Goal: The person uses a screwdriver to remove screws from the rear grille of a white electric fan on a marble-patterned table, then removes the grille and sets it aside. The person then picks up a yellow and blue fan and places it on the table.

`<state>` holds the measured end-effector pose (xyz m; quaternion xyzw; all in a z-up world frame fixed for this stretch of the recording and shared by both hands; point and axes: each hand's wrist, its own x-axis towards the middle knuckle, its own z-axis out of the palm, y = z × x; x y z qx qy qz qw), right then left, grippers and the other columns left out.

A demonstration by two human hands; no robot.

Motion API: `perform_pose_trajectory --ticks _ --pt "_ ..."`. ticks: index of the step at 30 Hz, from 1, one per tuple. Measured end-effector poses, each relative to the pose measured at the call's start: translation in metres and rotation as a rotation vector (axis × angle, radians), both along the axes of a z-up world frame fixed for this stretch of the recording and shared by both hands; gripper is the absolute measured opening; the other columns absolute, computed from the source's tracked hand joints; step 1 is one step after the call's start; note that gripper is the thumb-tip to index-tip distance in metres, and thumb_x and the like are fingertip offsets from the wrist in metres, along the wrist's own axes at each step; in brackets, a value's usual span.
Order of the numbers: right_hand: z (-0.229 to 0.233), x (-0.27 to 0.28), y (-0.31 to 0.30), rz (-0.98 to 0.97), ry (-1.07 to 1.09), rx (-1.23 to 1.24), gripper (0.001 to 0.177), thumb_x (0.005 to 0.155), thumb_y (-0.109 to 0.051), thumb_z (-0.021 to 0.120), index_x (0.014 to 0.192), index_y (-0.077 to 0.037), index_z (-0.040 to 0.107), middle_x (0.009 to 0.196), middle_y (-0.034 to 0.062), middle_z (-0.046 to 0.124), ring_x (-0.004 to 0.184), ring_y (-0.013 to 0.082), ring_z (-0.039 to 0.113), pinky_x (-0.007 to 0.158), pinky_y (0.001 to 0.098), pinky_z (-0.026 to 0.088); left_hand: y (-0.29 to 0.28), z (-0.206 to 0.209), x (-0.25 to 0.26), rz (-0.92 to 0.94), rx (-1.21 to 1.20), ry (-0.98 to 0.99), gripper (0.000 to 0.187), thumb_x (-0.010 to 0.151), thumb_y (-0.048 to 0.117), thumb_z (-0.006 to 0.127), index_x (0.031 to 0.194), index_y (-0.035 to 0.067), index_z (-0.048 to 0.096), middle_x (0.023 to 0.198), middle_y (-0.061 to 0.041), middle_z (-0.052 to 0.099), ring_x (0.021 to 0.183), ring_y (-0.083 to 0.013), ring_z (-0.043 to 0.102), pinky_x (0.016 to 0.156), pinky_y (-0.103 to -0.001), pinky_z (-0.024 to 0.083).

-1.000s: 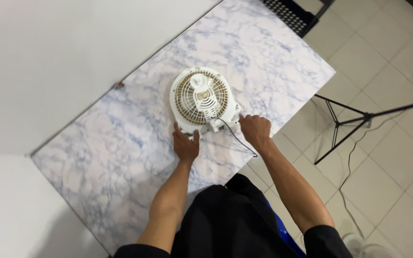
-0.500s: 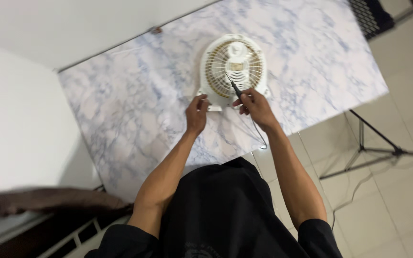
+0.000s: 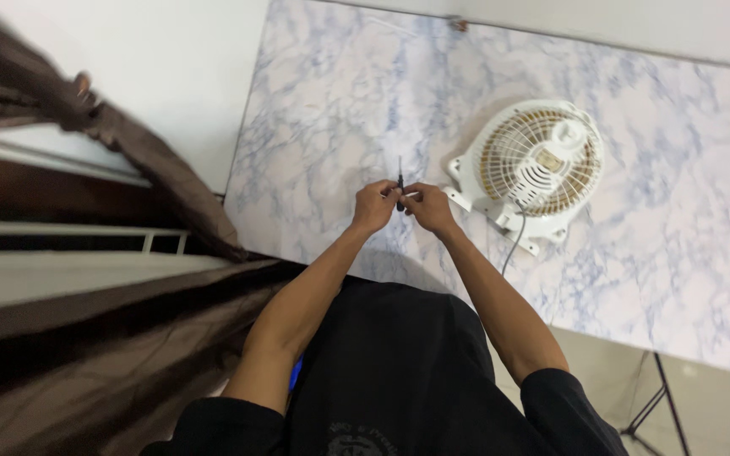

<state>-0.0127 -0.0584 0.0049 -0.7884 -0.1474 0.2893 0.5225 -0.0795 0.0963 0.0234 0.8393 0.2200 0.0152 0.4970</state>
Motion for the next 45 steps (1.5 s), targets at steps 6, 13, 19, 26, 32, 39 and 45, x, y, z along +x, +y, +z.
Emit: perform_pose_trajectory --ticks 6,13,19,26,32,39,45 --pt "-0.036 -0.008 0.018 0.112 0.068 -0.087 0.025 0.088 -0.016 0.074 0.107 0.001 0.074 0.08 0.0128 0.078 0.064 0.0158 0.076 0.062 0.0281 0.059 0.001 -0.035 -0.022 0.115 -0.014 0.099 0.019 0.089 0.017 0.066 0.098 0.006 0.078 0.084 -0.013 0.078 0.078 -0.0251 0.077 0.075 -0.036 0.059" --pt "-0.055 -0.012 0.023 0.084 0.028 -0.112 0.024 0.085 -0.015 0.075 0.1 0.003 0.073 0.077 0.0132 0.078 0.062 0.0154 0.076 0.06 0.0278 0.059 0.004 -0.042 -0.02 0.051 0.06 0.142 0.018 0.088 0.015 0.063 0.093 0.006 0.078 0.081 -0.014 0.075 0.08 -0.0316 0.075 0.078 -0.041 0.058" --pt "-0.058 -0.008 0.024 0.068 -0.05 -0.277 0.031 0.081 -0.026 0.078 0.094 0.002 0.072 0.077 0.0176 0.078 0.068 0.0259 0.075 0.068 0.0354 0.059 0.007 -0.056 -0.011 -0.092 0.122 0.202 0.022 0.089 0.015 0.059 0.089 0.005 0.078 0.083 -0.015 0.076 0.083 -0.0323 0.074 0.081 -0.042 0.057" --pt "-0.046 -0.004 0.035 0.018 -0.154 -0.505 0.048 0.078 -0.039 0.083 0.099 0.003 0.071 0.093 0.0283 0.072 0.09 0.0425 0.072 0.081 0.0476 0.058 0.036 -0.078 0.003 -0.238 0.183 -0.032 0.019 0.085 0.013 0.065 0.095 0.003 0.077 0.092 -0.019 0.075 0.088 -0.0362 0.072 0.082 -0.044 0.057" --pt "-0.022 0.003 0.045 -0.041 -0.295 -0.47 0.046 0.086 -0.033 0.078 0.102 0.008 0.067 0.094 0.031 0.071 0.088 0.0454 0.07 0.08 0.0508 0.057 0.098 -0.089 0.038 -0.061 0.286 -0.162 0.016 0.089 0.011 0.063 0.097 0.004 0.075 0.096 -0.021 0.074 0.093 -0.0399 0.07 0.086 -0.047 0.054" --pt "0.001 0.018 0.065 -0.135 -0.241 -0.511 0.036 0.09 -0.03 0.076 0.097 0.005 0.07 0.089 0.0258 0.073 0.087 0.0427 0.071 0.08 0.0495 0.056 0.171 -0.072 0.089 0.084 0.389 -0.186 0.02 0.089 0.002 0.064 0.107 0.004 0.074 0.097 -0.02 0.068 0.093 -0.0409 0.065 0.085 -0.05 0.051" --pt "0.002 0.018 0.083 -0.24 -0.168 -0.481 0.033 0.089 -0.028 0.075 0.097 0.004 0.07 0.086 0.0228 0.074 0.083 0.0395 0.072 0.077 0.0464 0.058 0.199 -0.064 0.107 -0.282 0.587 -0.248 0.019 0.096 0.007 0.059 0.108 0.0 0.072 0.106 -0.019 0.065 0.1 -0.0383 0.061 0.087 -0.047 0.052"
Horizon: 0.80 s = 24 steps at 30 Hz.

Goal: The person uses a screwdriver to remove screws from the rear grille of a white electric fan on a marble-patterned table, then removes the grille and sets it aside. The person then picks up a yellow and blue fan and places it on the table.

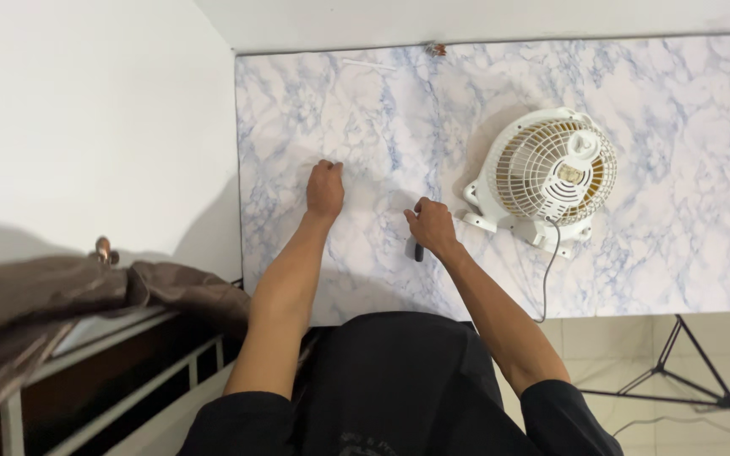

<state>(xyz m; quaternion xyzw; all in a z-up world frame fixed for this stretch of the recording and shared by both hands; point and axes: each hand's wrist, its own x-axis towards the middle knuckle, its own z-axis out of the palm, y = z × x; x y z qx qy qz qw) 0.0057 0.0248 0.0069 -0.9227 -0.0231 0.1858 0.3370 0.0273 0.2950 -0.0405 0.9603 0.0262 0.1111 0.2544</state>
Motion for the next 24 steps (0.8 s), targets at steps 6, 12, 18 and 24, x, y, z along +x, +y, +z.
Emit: perform_pose_trajectory --ticks 6,12,18,24 --pt "0.005 -0.007 0.008 -0.062 -0.032 0.049 0.03 0.09 -0.027 0.074 0.095 0.003 0.07 0.082 0.0212 0.074 0.077 0.0368 0.073 0.073 0.0451 0.058 0.019 -0.001 0.002 -0.213 0.058 0.033 0.019 0.093 0.003 0.056 0.107 0.0 0.069 0.108 -0.017 0.064 0.104 -0.0366 0.06 0.088 -0.045 0.053" --pt "0.021 -0.013 0.0 -0.1 -0.119 0.131 0.025 0.089 -0.022 0.075 0.091 0.003 0.071 0.08 0.0212 0.073 0.074 0.0366 0.071 0.07 0.0445 0.057 0.015 -0.001 -0.002 -0.281 0.154 -0.042 0.023 0.09 -0.007 0.049 0.11 -0.003 0.06 0.11 -0.022 0.059 0.104 -0.0396 0.056 0.09 -0.047 0.053" --pt "0.056 -0.008 -0.03 -0.1 -0.247 0.231 0.018 0.092 -0.016 0.072 0.089 0.002 0.072 0.081 0.0184 0.073 0.071 0.0337 0.07 0.069 0.044 0.056 -0.036 0.007 0.009 -0.047 -0.211 -0.092 0.009 0.099 -0.004 0.055 0.107 -0.002 0.06 0.104 -0.023 0.062 0.096 -0.0432 0.06 0.082 -0.05 0.05" --pt "0.092 -0.008 -0.086 -0.067 -0.476 0.266 0.013 0.093 -0.012 0.072 0.091 0.001 0.072 0.084 0.0163 0.072 0.069 0.031 0.068 0.065 0.0425 0.054 -0.131 0.025 0.031 0.052 -0.419 -0.157 0.02 0.094 -0.001 0.058 0.112 -0.003 0.065 0.093 -0.018 0.068 0.083 -0.0329 0.066 0.076 -0.043 0.053"
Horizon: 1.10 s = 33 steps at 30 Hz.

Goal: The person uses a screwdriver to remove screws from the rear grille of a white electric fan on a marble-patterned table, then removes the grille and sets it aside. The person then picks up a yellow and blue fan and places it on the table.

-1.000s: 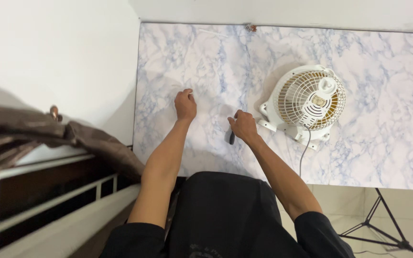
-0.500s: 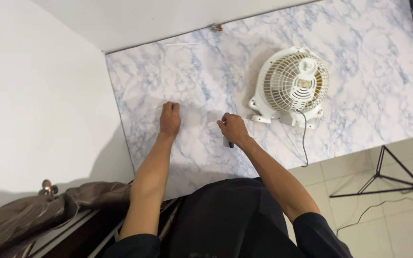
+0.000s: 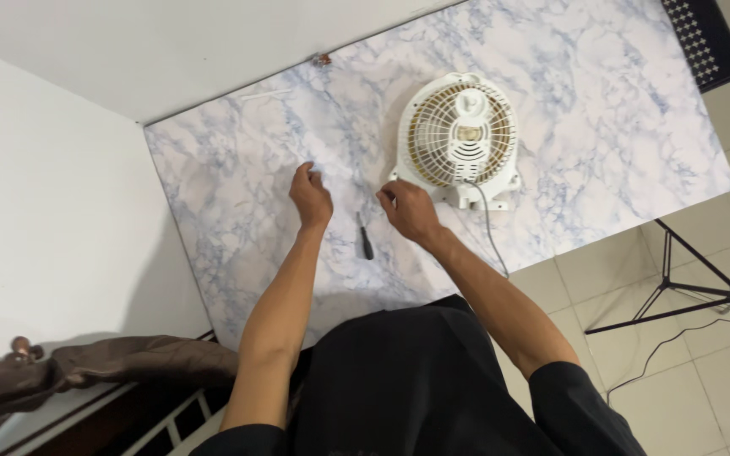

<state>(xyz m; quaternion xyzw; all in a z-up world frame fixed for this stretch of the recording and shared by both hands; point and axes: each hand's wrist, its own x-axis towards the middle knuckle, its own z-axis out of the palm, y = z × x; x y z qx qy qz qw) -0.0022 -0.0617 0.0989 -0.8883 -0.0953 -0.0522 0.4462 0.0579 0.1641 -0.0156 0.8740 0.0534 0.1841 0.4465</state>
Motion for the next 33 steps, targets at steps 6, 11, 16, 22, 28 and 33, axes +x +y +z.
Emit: perform_pose_trajectory --ticks 6,11,16,22,28,33 --pt "0.013 0.014 -0.087 -0.23 -0.137 0.085 0.01 0.095 -0.011 0.073 0.094 -0.001 0.072 0.083 0.0148 0.07 0.067 0.0256 0.067 0.063 0.0381 0.053 -0.101 0.03 0.03 0.039 -0.223 0.084 0.013 0.099 0.003 0.056 0.1 0.003 0.069 0.09 -0.009 0.071 0.074 -0.0176 0.066 0.068 -0.033 0.053" --pt "-0.031 0.042 -0.179 -0.558 -0.183 0.155 0.016 0.103 -0.015 0.065 0.101 0.0 0.07 0.084 0.0134 0.07 0.07 0.0256 0.065 0.066 0.0387 0.051 -0.167 0.027 0.055 0.082 -0.346 0.109 0.018 0.104 0.012 0.052 0.096 0.003 0.066 0.085 -0.007 0.066 0.07 -0.0166 0.06 0.068 -0.033 0.051" --pt "-0.103 0.072 -0.25 -0.746 -0.089 0.047 0.041 0.111 -0.035 0.052 0.114 0.003 0.066 0.1 0.0199 0.07 0.088 0.0287 0.065 0.077 0.0425 0.051 -0.204 0.012 0.078 0.148 -0.252 0.232 0.029 0.11 0.019 0.044 0.093 0.004 0.062 0.085 -0.01 0.065 0.077 -0.0238 0.061 0.077 -0.038 0.051" --pt "-0.154 0.102 -0.27 -0.586 0.861 0.497 0.078 0.103 -0.064 0.032 0.132 0.003 0.058 0.121 0.0246 0.065 0.099 0.0353 0.067 0.083 0.0552 0.053 -0.218 0.01 0.106 0.234 -0.159 0.449 0.031 0.107 0.025 0.04 0.097 0.007 0.063 0.099 -0.013 0.071 0.095 -0.0329 0.068 0.086 -0.045 0.051" --pt "-0.169 0.113 -0.253 -0.517 0.796 0.852 0.074 0.101 -0.06 0.045 0.136 0.005 0.055 0.128 0.019 0.065 0.112 0.0254 0.066 0.098 0.0381 0.051 -0.218 0.009 0.126 0.207 -0.025 0.717 0.035 0.103 0.033 0.042 0.111 0.009 0.067 0.115 -0.019 0.07 0.111 -0.0394 0.065 0.097 -0.049 0.049" --pt "-0.187 0.098 -0.248 -0.691 0.548 0.808 0.06 0.097 -0.044 0.051 0.13 0.006 0.061 0.127 0.0187 0.065 0.111 0.0256 0.059 0.099 0.0387 0.045 -0.22 0.002 0.116 0.249 -0.098 0.712 0.04 0.104 0.035 0.041 0.115 0.006 0.066 0.118 -0.022 0.07 0.112 -0.0415 0.065 0.098 -0.049 0.05"
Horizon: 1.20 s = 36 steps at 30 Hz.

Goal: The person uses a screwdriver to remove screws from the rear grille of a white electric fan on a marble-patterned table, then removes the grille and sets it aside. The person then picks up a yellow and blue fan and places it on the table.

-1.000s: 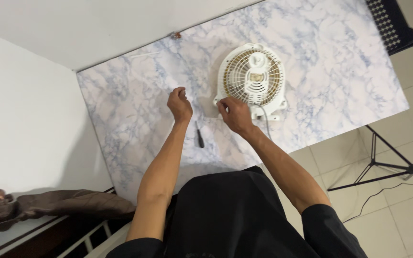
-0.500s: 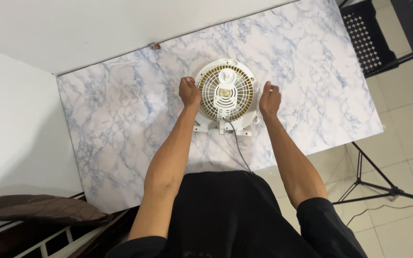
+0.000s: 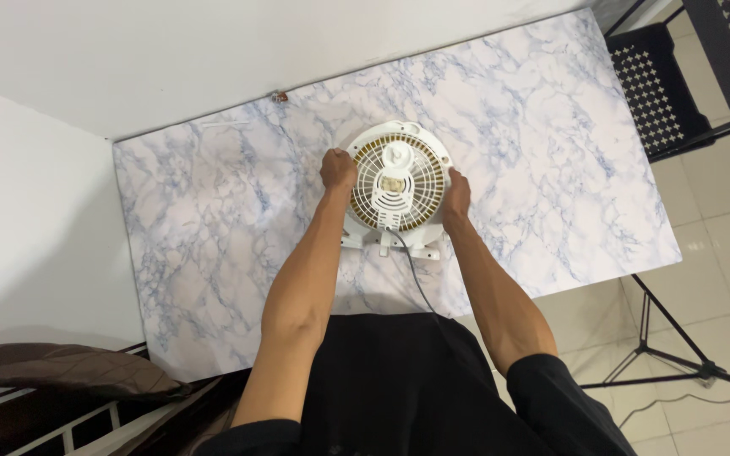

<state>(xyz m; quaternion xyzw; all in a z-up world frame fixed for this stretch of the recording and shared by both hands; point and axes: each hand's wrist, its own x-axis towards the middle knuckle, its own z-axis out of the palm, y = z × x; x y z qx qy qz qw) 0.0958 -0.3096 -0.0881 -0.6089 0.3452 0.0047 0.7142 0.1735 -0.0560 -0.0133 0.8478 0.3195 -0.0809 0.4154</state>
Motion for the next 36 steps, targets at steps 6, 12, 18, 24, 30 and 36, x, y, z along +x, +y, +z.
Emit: perform_pose_trajectory --ticks 6,12,18,24,30,36 --pt "0.013 -0.006 -0.005 -0.125 -0.241 0.177 0.058 0.1 -0.044 0.056 0.129 0.006 0.058 0.129 0.0154 0.063 0.115 0.0228 0.059 0.101 0.0355 0.046 0.016 0.017 -0.012 0.16 -0.173 -0.192 0.033 0.096 0.023 0.045 0.103 0.006 0.072 0.109 -0.018 0.076 0.103 -0.0345 0.07 0.092 -0.044 0.053" --pt "0.064 -0.007 -0.003 -0.034 -0.236 0.21 0.068 0.103 -0.053 0.054 0.118 0.011 0.068 0.107 0.0162 0.071 0.092 0.0213 0.063 0.086 0.0353 0.052 0.024 0.049 -0.023 0.162 -0.27 -0.321 0.028 0.097 0.02 0.045 0.096 0.004 0.068 0.097 -0.013 0.072 0.09 -0.0269 0.066 0.083 -0.041 0.051" --pt "0.085 -0.017 -0.002 0.081 -0.276 0.334 0.071 0.101 -0.058 0.047 0.12 0.008 0.067 0.11 0.015 0.074 0.094 0.022 0.07 0.088 0.0355 0.056 0.024 0.06 -0.038 0.011 -0.259 -0.399 0.036 0.104 0.028 0.042 0.094 0.002 0.065 0.093 -0.013 0.072 0.087 -0.0265 0.066 0.081 -0.039 0.051" --pt "0.079 -0.016 -0.007 0.148 -0.107 0.08 0.088 0.1 -0.069 0.029 0.118 0.008 0.068 0.101 0.0144 0.073 0.085 0.0196 0.066 0.082 0.0354 0.056 0.022 0.064 -0.042 -0.014 -0.259 -0.38 0.036 0.106 0.028 0.04 0.094 0.001 0.062 0.095 -0.016 0.071 0.087 -0.0282 0.064 0.081 -0.041 0.05" --pt "0.072 -0.002 -0.011 0.141 0.032 -0.043 0.097 0.1 -0.075 0.023 0.114 0.01 0.068 0.095 0.0139 0.07 0.079 0.0194 0.061 0.076 0.038 0.055 0.021 0.069 -0.049 -0.025 -0.216 -0.429 0.031 0.104 0.025 0.042 0.096 0.004 0.063 0.096 -0.012 0.069 0.087 -0.0247 0.065 0.081 -0.039 0.05" --pt "0.075 0.002 -0.022 0.131 -0.095 0.385 0.09 0.096 -0.073 0.032 0.133 0.005 0.059 0.114 0.0165 0.073 0.096 0.024 0.072 0.085 0.0391 0.063 0.02 0.074 -0.055 -0.065 -0.447 -0.42 0.033 0.106 0.028 0.049 0.094 0.001 0.065 0.088 -0.01 0.069 0.081 -0.0192 0.061 0.077 -0.037 0.051"
